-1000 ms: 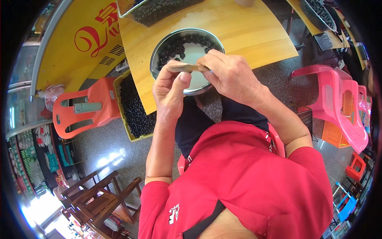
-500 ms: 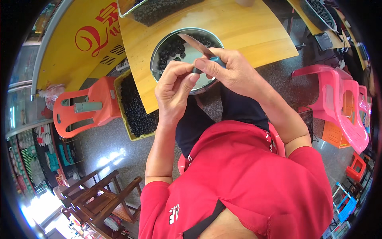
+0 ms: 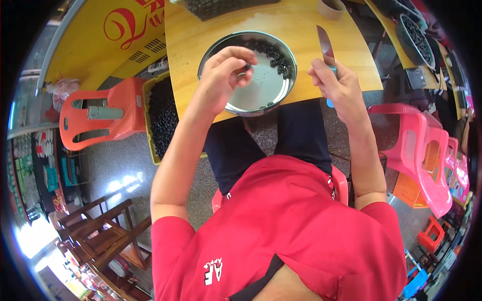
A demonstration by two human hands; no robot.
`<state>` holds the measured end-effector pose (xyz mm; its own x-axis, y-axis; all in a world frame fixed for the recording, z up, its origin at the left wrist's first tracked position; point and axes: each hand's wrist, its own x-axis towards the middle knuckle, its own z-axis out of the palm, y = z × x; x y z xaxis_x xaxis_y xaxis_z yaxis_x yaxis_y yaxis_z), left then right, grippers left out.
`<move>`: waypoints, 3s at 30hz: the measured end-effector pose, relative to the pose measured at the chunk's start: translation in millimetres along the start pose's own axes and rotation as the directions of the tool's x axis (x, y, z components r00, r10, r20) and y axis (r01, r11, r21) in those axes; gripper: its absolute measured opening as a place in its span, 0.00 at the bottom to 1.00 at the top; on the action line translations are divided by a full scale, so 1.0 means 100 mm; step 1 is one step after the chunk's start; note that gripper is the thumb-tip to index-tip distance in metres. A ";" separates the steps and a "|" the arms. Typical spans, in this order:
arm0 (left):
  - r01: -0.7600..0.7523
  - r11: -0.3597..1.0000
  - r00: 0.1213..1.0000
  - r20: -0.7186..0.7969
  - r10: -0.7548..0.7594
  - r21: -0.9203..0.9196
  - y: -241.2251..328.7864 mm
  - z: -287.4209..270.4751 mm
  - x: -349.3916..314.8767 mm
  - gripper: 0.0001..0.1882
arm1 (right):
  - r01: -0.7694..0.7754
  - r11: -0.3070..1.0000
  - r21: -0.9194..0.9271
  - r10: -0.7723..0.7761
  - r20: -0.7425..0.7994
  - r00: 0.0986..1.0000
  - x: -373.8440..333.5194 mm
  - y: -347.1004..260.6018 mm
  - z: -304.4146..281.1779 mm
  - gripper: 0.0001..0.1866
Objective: Peeling small dark fruits with a knife and placing them into a metal bowl.
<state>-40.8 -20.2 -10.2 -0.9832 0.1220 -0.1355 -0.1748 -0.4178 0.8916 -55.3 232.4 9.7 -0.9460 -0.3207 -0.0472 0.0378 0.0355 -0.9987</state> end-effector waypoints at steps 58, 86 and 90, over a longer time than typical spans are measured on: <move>-0.290 0.771 0.914 -0.076 0.399 0.567 -0.15 0.36 -0.50 0.08 | -0.136 0.904 0.406 0.049 0.218 0.975 -0.01 0.03 0.58 0.09; -0.330 0.896 0.920 -0.112 0.376 0.298 -0.18 0.38 -0.55 0.08 | 0.602 0.583 -0.546 -0.584 0.234 0.778 -0.05 0.00 0.56 0.06; -0.326 0.899 0.923 -0.109 0.370 0.293 -0.18 0.37 -0.55 0.08 | 0.589 0.552 -0.591 -0.573 0.244 0.782 -0.04 0.03 0.55 0.06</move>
<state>18.2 14.2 -3.3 -0.9775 -0.1403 0.1573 0.1782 -0.1516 0.9722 -33.9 181.5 6.2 -0.6832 -0.5025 0.5298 -0.7260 0.3899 -0.5664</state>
